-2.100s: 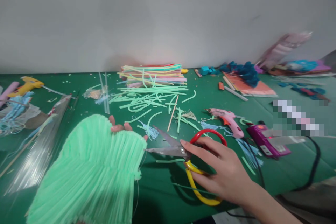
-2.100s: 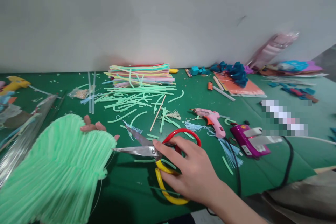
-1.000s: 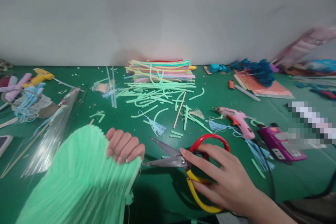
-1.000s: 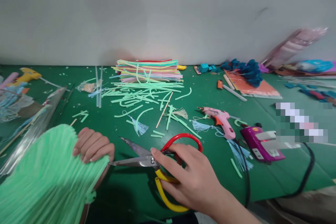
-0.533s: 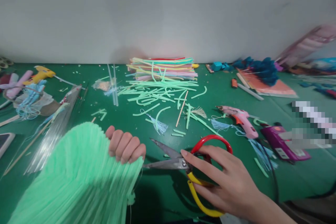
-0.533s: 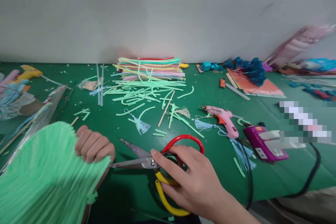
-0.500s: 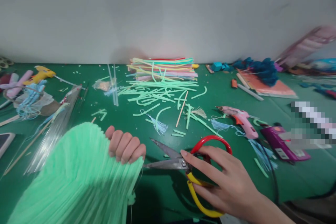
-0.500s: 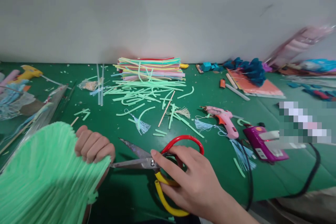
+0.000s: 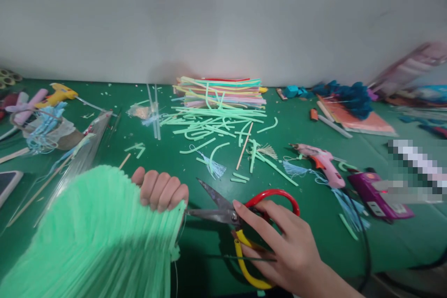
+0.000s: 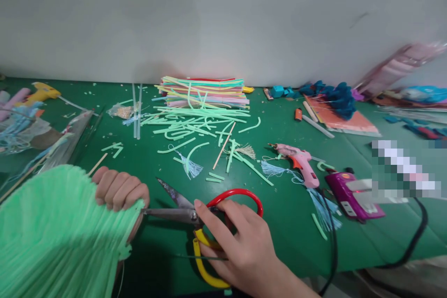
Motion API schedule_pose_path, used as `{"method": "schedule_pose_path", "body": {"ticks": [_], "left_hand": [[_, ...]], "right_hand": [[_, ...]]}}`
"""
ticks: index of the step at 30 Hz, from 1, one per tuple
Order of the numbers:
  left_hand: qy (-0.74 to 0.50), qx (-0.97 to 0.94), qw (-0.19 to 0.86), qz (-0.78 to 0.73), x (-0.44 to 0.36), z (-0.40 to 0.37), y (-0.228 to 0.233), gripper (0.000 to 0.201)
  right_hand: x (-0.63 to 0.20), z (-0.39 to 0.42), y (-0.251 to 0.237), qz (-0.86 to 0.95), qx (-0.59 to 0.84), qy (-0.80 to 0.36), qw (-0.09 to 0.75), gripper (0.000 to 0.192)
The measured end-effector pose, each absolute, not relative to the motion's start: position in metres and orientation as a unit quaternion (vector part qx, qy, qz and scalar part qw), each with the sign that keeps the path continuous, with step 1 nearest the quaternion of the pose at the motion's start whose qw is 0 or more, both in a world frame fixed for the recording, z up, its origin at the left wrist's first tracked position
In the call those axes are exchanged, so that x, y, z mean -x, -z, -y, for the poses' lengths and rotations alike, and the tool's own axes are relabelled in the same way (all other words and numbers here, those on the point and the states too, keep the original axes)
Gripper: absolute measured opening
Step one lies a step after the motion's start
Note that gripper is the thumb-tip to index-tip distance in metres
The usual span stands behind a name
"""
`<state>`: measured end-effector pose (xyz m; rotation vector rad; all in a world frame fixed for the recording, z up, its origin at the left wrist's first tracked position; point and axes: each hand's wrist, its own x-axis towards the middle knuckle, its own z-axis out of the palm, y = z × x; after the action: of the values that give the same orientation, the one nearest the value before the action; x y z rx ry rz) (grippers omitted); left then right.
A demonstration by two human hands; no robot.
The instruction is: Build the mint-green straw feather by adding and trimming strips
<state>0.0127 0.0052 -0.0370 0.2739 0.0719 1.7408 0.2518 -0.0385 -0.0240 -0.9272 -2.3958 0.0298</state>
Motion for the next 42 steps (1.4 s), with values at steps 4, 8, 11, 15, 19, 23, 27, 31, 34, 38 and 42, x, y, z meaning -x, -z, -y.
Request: {"method": "schedule_pose_path", "body": {"ticks": [4, 8, 11, 15, 19, 23, 27, 31, 34, 38, 42], "left_hand": [[-0.767, -0.104, 0.631, -0.046, -0.010, -0.005, 0.036, 0.055], [-0.765, -0.084, 0.635, -0.066, -0.011, -0.002, 0.033, 0.054], [-0.760, -0.064, 0.642, -0.081, -0.015, 0.003, 0.028, 0.056], [-0.762, -0.041, 0.643, -0.070, -0.020, 0.006, 0.024, 0.056], [-0.759, -0.022, 0.648, -0.061, -0.022, 0.006, 0.018, 0.051], [-0.735, 0.003, 0.674, -0.079, -0.021, 0.005, 0.013, 0.042], [-0.709, 0.021, 0.696, -0.113, -0.017, 0.003, 0.018, 0.033], [-0.689, 0.024, 0.707, -0.156, -0.014, 0.004, 0.021, 0.018], [-0.686, 0.021, 0.709, -0.162, -0.015, 0.005, 0.018, 0.026], [-0.682, 0.032, 0.715, -0.149, -0.019, 0.005, 0.015, 0.036], [-0.680, 0.025, 0.718, -0.146, -0.020, 0.005, 0.017, 0.038]], "right_hand": [[-0.244, 0.041, 0.030, 0.874, 0.371, -0.088, 0.301, 0.054], [-0.242, 0.038, 0.031, 0.865, 0.365, -0.161, 0.304, 0.053], [-0.243, 0.037, 0.029, 0.872, 0.354, -0.155, 0.301, 0.052], [-0.245, 0.037, 0.031, 0.886, 0.339, -0.089, 0.302, 0.051], [-0.246, 0.037, 0.031, 0.888, 0.336, -0.040, 0.312, 0.047], [-0.246, 0.034, 0.030, 0.894, 0.320, -0.028, 0.312, 0.041], [-0.247, 0.028, 0.032, 0.897, 0.300, -0.034, 0.323, 0.039], [-0.250, 0.020, 0.039, 0.900, 0.280, -0.058, 0.330, 0.047], [-0.252, 0.014, 0.041, 0.905, 0.265, -0.048, 0.329, 0.051], [-0.255, 0.009, 0.042, 0.915, 0.248, -0.011, 0.319, 0.045], [-0.254, 0.006, 0.040, 0.917, 0.250, 0.002, 0.310, 0.044]]}}
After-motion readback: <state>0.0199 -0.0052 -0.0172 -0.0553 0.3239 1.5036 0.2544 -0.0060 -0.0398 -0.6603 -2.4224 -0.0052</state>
